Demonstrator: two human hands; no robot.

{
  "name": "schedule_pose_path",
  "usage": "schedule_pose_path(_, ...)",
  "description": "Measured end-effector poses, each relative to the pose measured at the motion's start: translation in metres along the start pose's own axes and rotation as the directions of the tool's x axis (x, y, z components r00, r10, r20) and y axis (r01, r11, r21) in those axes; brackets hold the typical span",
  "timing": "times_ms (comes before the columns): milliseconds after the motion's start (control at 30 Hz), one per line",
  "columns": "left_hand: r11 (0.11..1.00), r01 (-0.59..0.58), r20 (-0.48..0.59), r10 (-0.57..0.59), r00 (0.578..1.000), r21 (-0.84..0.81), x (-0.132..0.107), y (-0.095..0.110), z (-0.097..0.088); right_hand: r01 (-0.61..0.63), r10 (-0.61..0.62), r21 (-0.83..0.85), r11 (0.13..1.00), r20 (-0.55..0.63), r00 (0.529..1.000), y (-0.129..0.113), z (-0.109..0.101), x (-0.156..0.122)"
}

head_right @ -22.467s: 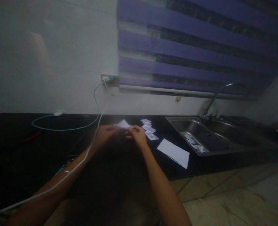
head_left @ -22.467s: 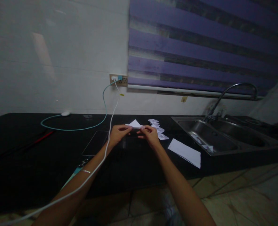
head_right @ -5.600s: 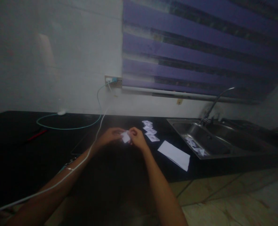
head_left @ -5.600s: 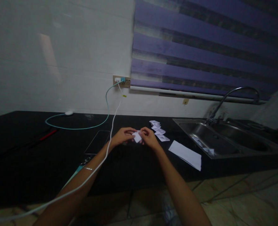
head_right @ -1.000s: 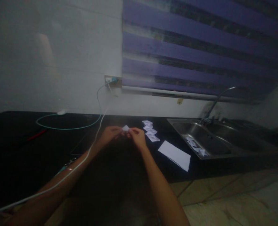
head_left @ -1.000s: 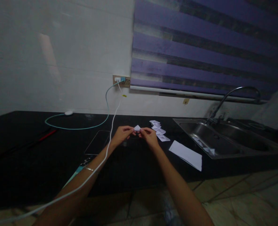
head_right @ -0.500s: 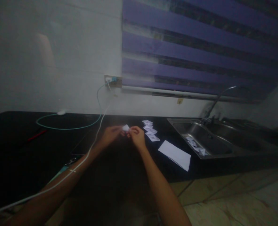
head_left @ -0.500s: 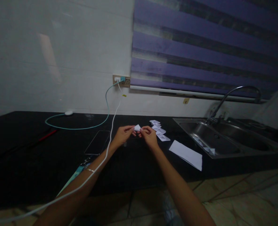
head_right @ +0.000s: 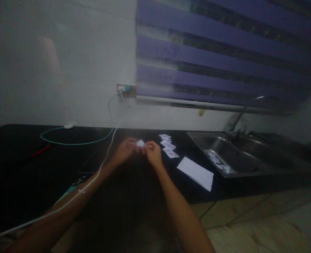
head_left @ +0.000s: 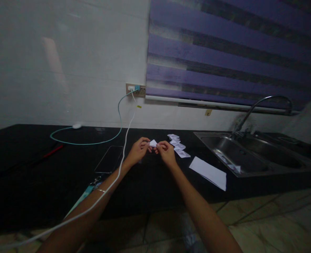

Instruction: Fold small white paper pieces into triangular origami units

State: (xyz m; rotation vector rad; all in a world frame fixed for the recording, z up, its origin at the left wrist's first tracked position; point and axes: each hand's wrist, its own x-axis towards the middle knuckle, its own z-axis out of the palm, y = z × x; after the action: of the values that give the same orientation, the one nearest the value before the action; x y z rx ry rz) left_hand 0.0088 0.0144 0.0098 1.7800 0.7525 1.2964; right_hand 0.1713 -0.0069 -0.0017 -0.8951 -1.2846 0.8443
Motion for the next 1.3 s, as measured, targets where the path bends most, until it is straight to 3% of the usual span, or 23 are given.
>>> schedule_pose_path(200, 0.997, -0.042, -0.017, 0.043, 0.999, 0.063, 0.0, 0.001, 0.0, 0.011, -0.011, 0.031, 0.999, -0.005, 1.0, -0.001, 0.001, -0.001)
schedule_pose_path(467, 0.999, -0.015, -0.048, 0.018, 0.999, 0.049, 0.001, -0.006, 0.001, -0.027, 0.028, 0.083, 0.996, -0.007, 1.0, 0.005, 0.003, 0.0)
schedule_pose_path(600, 0.999, 0.045, 0.006, -0.045, 0.999, 0.021, 0.001, -0.006, -0.002, -0.015, 0.013, 0.078, 0.997, 0.022, 1.0, 0.004, 0.005, -0.002)
schedule_pose_path(800, 0.967, 0.004, 0.191, -0.054, 0.98, 0.253, -0.003, -0.002, -0.006, -0.006, 0.002, 0.052, 0.999, 0.082, 0.997, -0.005, 0.008, -0.006)
schedule_pose_path(1067, 0.939, -0.02, 0.194, -0.049, 0.98, 0.343, -0.002, -0.001, -0.007, -0.029, 0.028, 0.01, 1.0, 0.077, 0.997, -0.005, 0.008, -0.007)
schedule_pose_path(1300, 0.948, -0.062, 0.216, -0.007, 0.976, 0.313, -0.005, 0.001, -0.004, -0.095, 0.09, 0.011, 0.995, 0.226, 0.97, -0.002, 0.011, -0.007)
